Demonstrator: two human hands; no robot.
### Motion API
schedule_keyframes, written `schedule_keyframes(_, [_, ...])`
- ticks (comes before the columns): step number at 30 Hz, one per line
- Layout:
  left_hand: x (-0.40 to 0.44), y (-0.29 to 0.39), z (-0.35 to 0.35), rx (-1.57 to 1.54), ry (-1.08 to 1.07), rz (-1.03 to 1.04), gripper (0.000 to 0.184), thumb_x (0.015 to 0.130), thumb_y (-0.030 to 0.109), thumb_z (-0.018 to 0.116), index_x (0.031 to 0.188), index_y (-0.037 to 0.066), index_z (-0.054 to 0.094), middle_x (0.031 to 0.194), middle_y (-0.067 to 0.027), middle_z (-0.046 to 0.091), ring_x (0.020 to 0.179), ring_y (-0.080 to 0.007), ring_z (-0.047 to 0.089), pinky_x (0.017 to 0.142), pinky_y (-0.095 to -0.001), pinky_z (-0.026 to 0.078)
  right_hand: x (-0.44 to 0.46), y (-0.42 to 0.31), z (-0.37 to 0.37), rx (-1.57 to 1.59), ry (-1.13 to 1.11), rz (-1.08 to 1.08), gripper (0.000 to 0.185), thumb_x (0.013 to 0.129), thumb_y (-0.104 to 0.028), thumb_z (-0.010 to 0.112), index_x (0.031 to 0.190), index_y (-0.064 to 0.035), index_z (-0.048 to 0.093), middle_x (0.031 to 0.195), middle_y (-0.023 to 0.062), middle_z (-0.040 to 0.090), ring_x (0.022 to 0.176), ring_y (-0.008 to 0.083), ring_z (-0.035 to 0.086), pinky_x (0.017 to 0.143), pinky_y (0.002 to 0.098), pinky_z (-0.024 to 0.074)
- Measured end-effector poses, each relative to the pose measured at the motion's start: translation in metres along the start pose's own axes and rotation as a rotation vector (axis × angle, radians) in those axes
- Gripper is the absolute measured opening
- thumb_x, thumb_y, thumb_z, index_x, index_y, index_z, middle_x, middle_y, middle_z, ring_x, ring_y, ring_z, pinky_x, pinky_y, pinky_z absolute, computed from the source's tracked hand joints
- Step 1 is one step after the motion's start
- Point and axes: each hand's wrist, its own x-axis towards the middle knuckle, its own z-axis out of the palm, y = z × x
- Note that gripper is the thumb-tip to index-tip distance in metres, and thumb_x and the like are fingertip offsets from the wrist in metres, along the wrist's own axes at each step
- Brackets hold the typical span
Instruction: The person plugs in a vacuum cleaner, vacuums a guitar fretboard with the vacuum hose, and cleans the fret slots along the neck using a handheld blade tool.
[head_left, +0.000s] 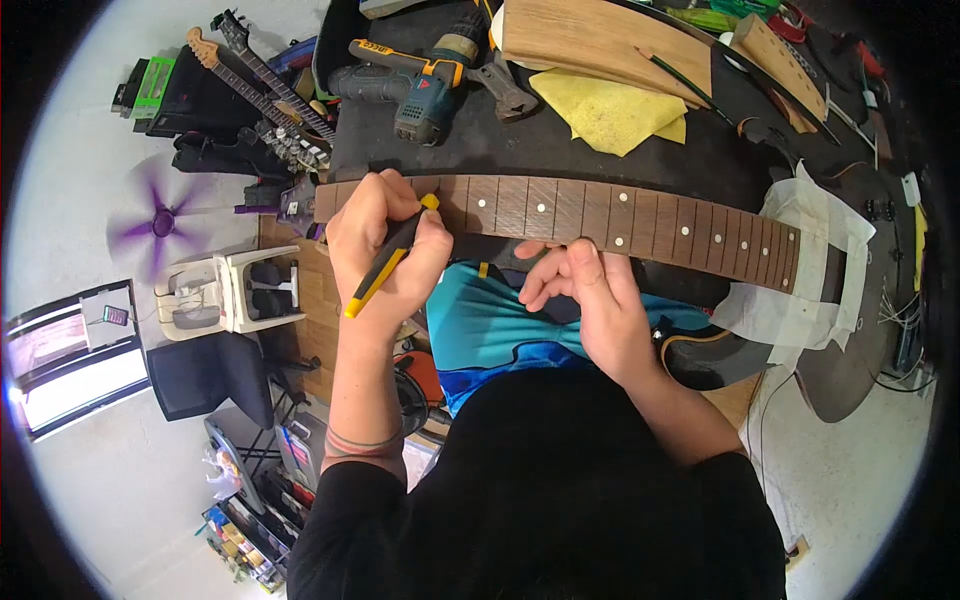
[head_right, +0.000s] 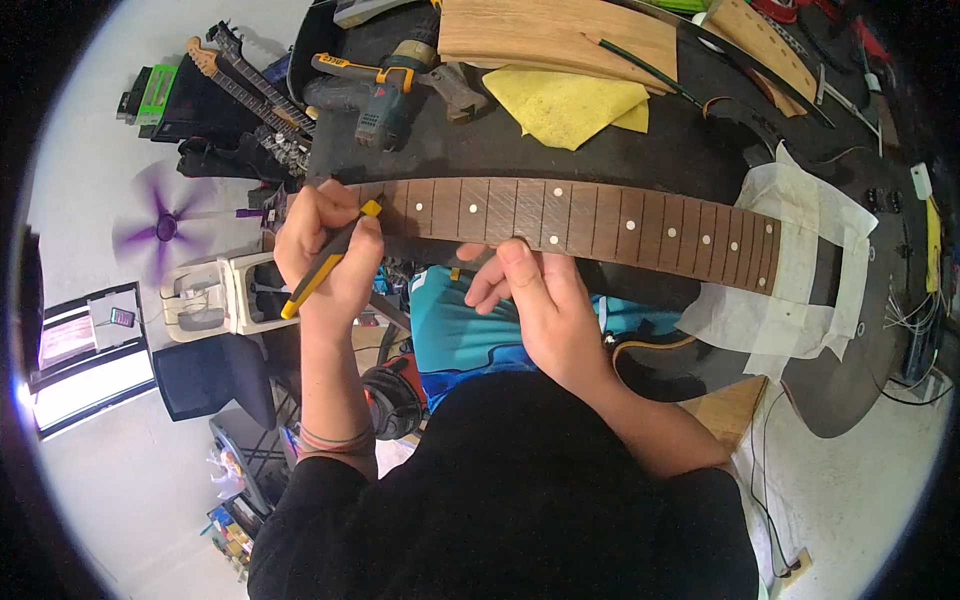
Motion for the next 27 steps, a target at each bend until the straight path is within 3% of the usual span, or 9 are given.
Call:
schedule_keyframes(7, [0.000,0.000,0.001,0.021,-0.003,0.025,0.024,0.083,0.000,0.074,0.087,0.002,0.051,0.075,-0.0108,0.060,0.061,-0.0210,0.056,0.062,-0.0314,0.049,0.000,-0.004,0.001,-0.007,0.010,0.024,0.051,0.125,-0.031,0.039,0.114,0.0116,0.064,0.127,0.0258,0.074,0.091,0.0224,0.074,0.086,0.0363,0.0621])
schedule_keyframes(16, [0.005,0.016,0.002,0.158,-0.008,-0.100,0.019,0.087,0.004,0.077,0.092,0.003,0.059,0.074,-0.0114,0.067,0.064,-0.0234,0.069,0.064,-0.0335,0.055,0.000,-0.002,0.001,0.006,0.031,0.022,0.051,0.124,-0.033,0.041,0.115,0.0107,0.065,0.123,0.0232,0.074,0.091,0.0205,0.073,0.084,0.0360,0.0630])
schedule_keyframes(27, [0.004,-0.001,0.002,0.001,0.016,-0.097,0.022,0.087,0.001,0.077,0.089,0.002,0.055,0.076,-0.0107,0.066,0.065,-0.0181,0.062,0.065,-0.0301,0.052,0.000,-0.003,0.000,-0.024,0.011,0.018,0.054,0.124,-0.033,0.041,0.105,0.0100,0.069,0.117,0.0225,0.077,0.089,0.0194,0.073,0.085,0.0353,0.0611])
